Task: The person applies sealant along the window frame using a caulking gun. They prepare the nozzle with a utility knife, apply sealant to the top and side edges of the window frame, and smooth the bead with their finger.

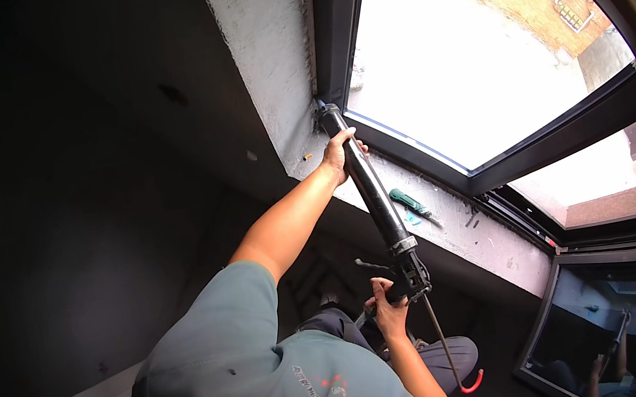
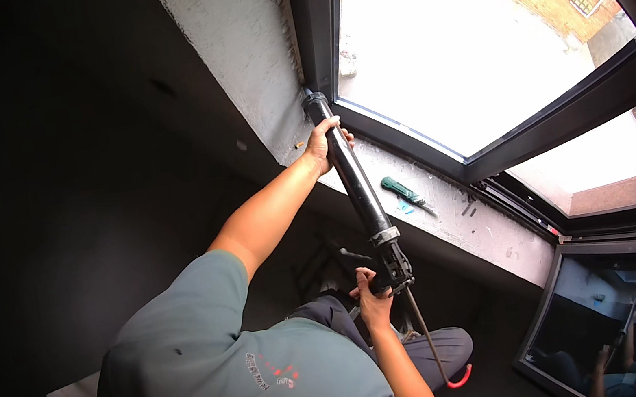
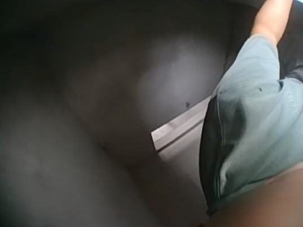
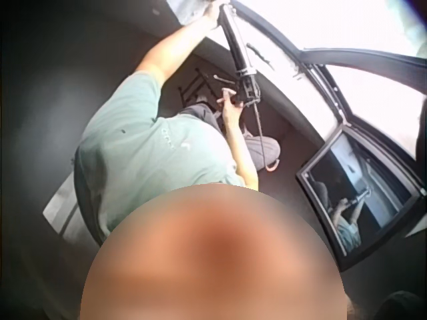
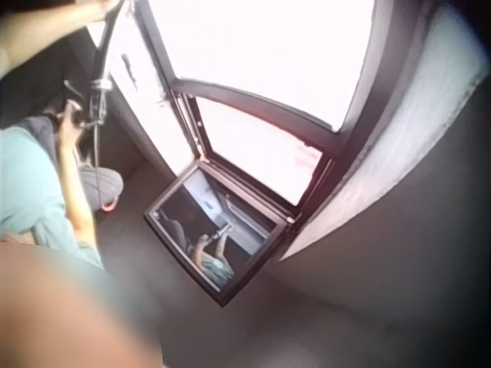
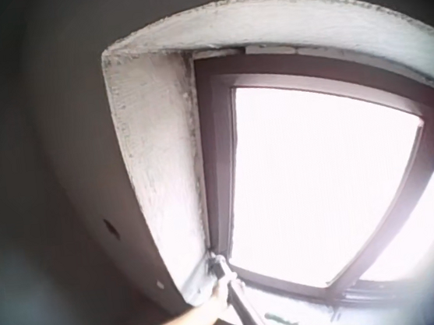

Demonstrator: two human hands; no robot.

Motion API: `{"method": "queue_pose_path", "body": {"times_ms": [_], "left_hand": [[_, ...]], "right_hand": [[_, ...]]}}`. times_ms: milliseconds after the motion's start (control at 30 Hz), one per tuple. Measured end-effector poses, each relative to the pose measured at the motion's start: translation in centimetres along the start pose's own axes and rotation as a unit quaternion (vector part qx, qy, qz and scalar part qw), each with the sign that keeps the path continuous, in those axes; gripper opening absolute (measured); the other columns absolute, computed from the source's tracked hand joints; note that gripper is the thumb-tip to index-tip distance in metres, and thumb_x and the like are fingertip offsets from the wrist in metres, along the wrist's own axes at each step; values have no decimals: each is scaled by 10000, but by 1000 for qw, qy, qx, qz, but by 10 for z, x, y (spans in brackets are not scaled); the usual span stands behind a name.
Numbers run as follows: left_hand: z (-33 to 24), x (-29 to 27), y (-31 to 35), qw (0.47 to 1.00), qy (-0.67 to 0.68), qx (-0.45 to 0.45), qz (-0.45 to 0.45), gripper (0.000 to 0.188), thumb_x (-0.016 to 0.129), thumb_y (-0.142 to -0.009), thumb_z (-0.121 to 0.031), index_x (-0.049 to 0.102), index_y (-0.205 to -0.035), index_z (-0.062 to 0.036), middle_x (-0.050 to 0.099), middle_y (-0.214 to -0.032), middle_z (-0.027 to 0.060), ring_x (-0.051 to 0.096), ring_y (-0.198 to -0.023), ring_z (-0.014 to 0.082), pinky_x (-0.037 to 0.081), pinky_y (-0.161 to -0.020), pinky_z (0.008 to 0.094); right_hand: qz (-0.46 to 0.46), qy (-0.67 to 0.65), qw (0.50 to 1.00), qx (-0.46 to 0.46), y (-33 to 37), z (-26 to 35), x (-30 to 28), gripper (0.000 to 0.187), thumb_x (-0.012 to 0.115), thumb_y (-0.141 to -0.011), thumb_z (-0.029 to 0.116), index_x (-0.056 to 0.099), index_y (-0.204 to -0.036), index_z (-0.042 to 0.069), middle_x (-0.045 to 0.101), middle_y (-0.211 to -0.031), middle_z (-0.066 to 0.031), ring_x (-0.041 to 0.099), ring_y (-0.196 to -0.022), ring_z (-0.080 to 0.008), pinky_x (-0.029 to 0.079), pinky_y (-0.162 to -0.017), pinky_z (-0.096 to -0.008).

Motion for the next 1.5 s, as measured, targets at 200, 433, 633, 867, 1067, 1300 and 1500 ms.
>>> {"method": "queue_pose_path", "body": {"times_ms": [200,433,633,867,1067,1300,1500], "left_hand": [[1,-25,2,998,-35,46,30,708,689,-817,-757,614,-1007,-79,584,-666,76,616,-536,223,536,-519,382],[3,-35,-1,999,18,34,38,822,664,-835,-775,554,-968,29,619,-728,139,672,-648,270,600,-679,396],[-7,-42,-12,999,-33,29,6,750,662,-875,-724,566,-984,11,636,-751,139,675,-650,267,601,-668,403],[-16,-28,-28,918,-327,1,-223,874,624,-902,-523,385,-1446,118,587,-1360,329,629,-1222,368,499,-1030,468],[-21,-5,-8,882,-448,-34,-145,729,619,-844,-306,402,-1405,106,638,-1273,283,707,-1067,321,621,-805,414],[-37,8,30,814,-526,-4,-246,800,673,-833,-317,316,-1420,93,632,-1272,283,687,-1113,369,627,-839,421],[-44,17,32,817,-520,7,-249,821,694,-846,-377,318,-1411,85,600,-1343,293,639,-1212,390,552,-1016,444]], "right_hand": [[-30,193,972,-132,-9,-3,-13,179,752,-962,196,697,-1021,36,691,-817,-96,660,-647,-254,522,-574,-378],[-33,274,940,-200,-3,35,-16,258,768,-935,204,597,-865,24,605,-734,-192,600,-650,-425,479,-579,-419],[-56,314,921,-223,4,54,-6,262,765,-960,269,647,-896,44,628,-681,-85,588,-562,-182,459,-548,-348],[22,-26,997,-68,22,70,25,242,676,-1033,251,635,-984,18,722,-873,-88,532,-510,-77,423,-466,-233],[66,-146,987,27,29,79,37,284,662,-1039,289,608,-999,13,720,-879,-131,581,-556,-116,463,-519,-260],[83,-199,975,55,30,69,37,272,649,-1044,283,598,-998,19,705,-853,-127,591,-574,-122,482,-531,-279],[83,-195,976,54,21,72,31,278,651,-1042,291,591,-989,24,705,-850,-128,588,-573,-124,487,-531,-275]]}}
Point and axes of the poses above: each hand's wrist, its own y-axis away from the middle knuckle, its own x-axis out of the palm, z = x × y, the point moved 5 cm from there along -y, towards the middle knuckle
